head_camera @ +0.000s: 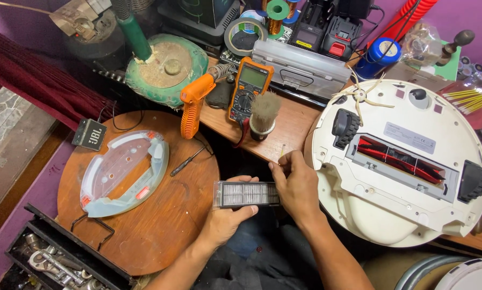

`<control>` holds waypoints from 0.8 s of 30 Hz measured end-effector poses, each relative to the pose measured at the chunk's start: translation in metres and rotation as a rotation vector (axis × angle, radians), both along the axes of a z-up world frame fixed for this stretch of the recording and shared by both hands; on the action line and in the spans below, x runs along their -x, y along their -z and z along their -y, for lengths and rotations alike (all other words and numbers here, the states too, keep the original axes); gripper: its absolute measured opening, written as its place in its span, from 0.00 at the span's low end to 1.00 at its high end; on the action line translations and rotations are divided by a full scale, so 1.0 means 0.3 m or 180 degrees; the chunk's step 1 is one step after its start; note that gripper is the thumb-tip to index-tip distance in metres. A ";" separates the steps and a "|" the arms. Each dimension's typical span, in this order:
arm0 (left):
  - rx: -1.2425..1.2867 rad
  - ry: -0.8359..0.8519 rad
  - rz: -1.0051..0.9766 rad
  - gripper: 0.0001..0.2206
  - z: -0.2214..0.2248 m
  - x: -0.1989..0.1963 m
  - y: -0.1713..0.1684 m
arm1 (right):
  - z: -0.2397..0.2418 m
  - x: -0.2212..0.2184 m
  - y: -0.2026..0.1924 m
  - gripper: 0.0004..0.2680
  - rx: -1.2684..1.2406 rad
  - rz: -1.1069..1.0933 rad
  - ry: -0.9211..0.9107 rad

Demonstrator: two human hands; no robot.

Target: Cleaning a robotic vacuum cleaner filter using a cotton swab to remove dust and debris.

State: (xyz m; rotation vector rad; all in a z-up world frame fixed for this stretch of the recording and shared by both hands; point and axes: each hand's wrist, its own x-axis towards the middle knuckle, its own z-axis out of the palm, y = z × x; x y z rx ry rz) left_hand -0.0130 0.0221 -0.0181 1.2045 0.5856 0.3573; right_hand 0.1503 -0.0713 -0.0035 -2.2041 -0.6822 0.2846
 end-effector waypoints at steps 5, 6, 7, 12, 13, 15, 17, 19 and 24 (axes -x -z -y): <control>0.0117 -0.0125 0.0022 0.27 -0.022 0.021 0.019 | -0.098 -0.027 0.130 0.05 0.0204 0.0687 0.0046; 0.0092 -0.0123 0.0001 0.27 -0.025 0.026 0.021 | -0.108 -0.032 0.146 0.05 0.0188 0.0885 0.0019; 0.0089 -0.0122 0.0007 0.27 -0.029 0.025 0.025 | -0.121 -0.038 0.156 0.05 0.0185 0.0890 0.0020; 0.0370 -0.0127 0.0093 0.27 -0.040 0.013 0.004 | -0.153 -0.049 0.179 0.06 0.0433 0.0763 0.0112; 0.0367 -0.0103 0.0100 0.27 -0.043 0.010 0.002 | -0.154 -0.045 0.169 0.06 0.0431 0.0770 0.0136; 0.0393 -0.0096 0.0110 0.27 -0.046 0.007 -0.001 | -0.151 -0.036 0.151 0.08 0.0394 0.0771 0.0121; 0.0402 -0.0106 0.0196 0.28 -0.041 0.009 0.022 | -0.125 -0.015 0.098 0.06 0.0341 0.0733 0.0081; 0.0399 -0.0110 0.0293 0.28 -0.042 0.008 0.018 | -0.087 0.023 -0.041 0.06 0.0275 0.0704 0.0048; 0.1628 -0.0597 -0.0086 0.25 -0.001 -0.044 -0.089 | 0.050 0.150 -0.578 0.08 -0.0849 0.0877 -0.2726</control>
